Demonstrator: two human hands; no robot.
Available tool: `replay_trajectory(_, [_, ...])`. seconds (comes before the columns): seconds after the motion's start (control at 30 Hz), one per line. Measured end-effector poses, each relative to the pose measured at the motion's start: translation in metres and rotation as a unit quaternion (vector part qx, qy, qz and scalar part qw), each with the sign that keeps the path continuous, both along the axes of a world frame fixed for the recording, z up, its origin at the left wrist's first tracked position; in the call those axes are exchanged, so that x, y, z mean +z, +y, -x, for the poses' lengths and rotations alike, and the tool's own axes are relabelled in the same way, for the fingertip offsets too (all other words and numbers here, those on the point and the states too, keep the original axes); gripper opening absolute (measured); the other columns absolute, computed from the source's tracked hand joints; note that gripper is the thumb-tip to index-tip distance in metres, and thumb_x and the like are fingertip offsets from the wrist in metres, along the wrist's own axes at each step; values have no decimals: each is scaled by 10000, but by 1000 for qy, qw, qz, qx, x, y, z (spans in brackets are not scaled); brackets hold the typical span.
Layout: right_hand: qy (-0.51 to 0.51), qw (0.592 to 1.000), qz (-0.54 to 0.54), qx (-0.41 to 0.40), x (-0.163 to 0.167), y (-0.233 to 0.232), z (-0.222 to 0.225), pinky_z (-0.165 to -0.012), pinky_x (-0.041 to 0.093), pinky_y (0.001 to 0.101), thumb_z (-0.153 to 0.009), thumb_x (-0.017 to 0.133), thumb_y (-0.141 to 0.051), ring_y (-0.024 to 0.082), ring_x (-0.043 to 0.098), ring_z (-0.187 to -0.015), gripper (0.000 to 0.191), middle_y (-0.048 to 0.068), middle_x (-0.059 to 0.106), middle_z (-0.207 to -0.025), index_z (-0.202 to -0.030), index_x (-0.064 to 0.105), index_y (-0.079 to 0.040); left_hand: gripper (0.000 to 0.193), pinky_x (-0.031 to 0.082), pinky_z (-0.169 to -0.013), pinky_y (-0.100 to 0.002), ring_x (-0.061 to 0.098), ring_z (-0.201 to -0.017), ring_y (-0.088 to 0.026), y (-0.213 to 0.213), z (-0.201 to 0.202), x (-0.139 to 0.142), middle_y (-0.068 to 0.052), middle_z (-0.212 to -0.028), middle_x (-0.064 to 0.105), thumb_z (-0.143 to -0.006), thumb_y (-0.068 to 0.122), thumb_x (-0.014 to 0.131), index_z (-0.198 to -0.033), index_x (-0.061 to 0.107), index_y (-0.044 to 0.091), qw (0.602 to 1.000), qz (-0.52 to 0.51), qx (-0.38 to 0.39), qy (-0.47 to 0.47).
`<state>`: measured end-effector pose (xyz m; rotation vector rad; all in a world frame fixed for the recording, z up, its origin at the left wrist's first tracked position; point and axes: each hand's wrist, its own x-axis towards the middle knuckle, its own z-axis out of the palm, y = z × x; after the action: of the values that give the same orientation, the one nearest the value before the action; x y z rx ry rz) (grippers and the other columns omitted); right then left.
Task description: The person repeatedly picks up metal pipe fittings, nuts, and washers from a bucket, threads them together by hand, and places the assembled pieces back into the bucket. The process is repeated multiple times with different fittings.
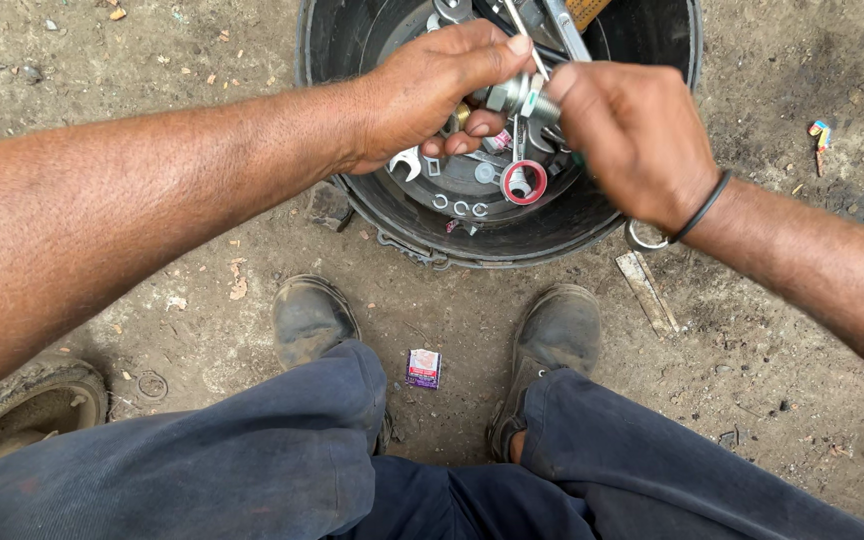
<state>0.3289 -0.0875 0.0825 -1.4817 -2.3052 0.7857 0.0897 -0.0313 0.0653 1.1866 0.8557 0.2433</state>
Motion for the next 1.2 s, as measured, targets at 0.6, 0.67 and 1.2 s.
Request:
replay_trajectory(0.6, [19, 994, -91, 61, 3, 2, 5, -553, 521, 311, -1086, 737, -273, 147, 648, -645, 391, 102, 673, -836, -1285, 594, 32, 493, 375, -422, -188, 503, -549, -1, -2, 2, -5, 52, -724, 545, -1047, 570, 424, -1307, 537, 167, 999, -39, -12, 31])
replay_trajectory(0.67, [135, 987, 85, 3, -2, 4, 4, -528, 532, 271, -1093, 664, -278, 100, 646, -633, 347, 46, 690, -834, -1294, 597, -3, 514, 413, -437, -191, 530, -568, -1, 0, 4, -9, 34, -754, 573, -1061, 574, 429, -1309, 538, 138, 993, -98, -23, 55])
replay_trajectory(1.2, [227, 954, 193, -28, -3, 2, -4, -562, 514, 214, -1113, 661, -224, 61, 626, -706, 310, 70, 717, -960, -1305, 622, 17, 598, 402, -411, -209, 525, -504, -33, 0, 7, 11, -8, -737, 646, -1035, 589, 412, -1011, 700, 65, 990, -67, -75, 100])
